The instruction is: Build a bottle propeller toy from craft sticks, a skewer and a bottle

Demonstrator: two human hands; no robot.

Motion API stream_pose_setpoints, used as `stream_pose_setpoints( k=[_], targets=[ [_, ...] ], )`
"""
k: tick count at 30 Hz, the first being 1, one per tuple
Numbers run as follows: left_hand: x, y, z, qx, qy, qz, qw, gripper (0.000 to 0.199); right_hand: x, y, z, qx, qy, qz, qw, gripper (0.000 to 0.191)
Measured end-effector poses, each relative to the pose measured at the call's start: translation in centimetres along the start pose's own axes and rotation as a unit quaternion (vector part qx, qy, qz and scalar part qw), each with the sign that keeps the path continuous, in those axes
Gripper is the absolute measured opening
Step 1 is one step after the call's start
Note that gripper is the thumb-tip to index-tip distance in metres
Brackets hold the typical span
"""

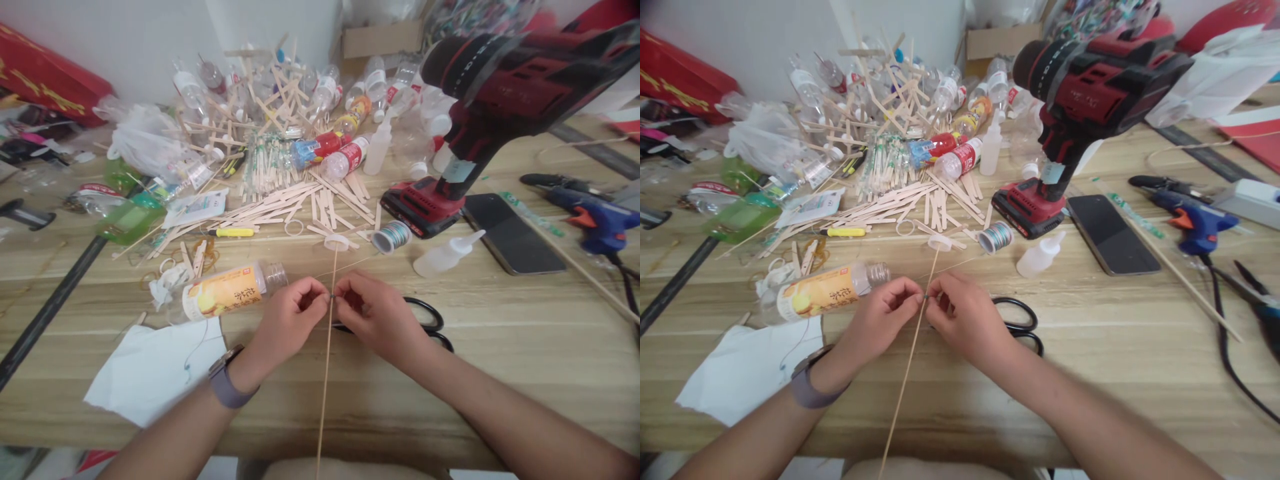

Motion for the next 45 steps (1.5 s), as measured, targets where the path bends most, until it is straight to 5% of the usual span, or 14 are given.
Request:
stream_pose_setpoints(
  k=[13, 23, 34, 45],
  targets=[
    [-1.3, 0.6, 0.4, -0.024, -0.106, -0.035, 0.993, 0.01, 0.5, 0.3, -0.1, 0.023, 0.047, 0.053, 0.997, 0.012],
    [-2.6, 1.0, 0.4, -0.019, -0.226, -0.128, 0.965, 0.017, 0.7, 0.4, -0.1, 0.025, 0.082, 0.076, 0.993, 0.012],
    [-1.1, 0.7, 0.6, -0.038, -0.061, -0.034, 0.997, 0.014, 1.1, 0.2, 0.2, 0.032, -0.018, 0.076, 0.996, 0.016],
    [-0.4, 0.5, 0.5, -0.061, 0.042, 0.04, 0.996, 0.014, -0.4, -0.4, -0.2, 0.085, -0.151, -0.039, 0.984, 0.009]
  ],
)
Point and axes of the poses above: each hand's wrist, its own y-axis away from the middle knuckle, its own z-axis out of the back of the hand, x = y × z, the point moved 7 cm from there along -y, towards the middle knuckle, and after that the axes turned 12 degrees about -z, right-handed, at the moved point
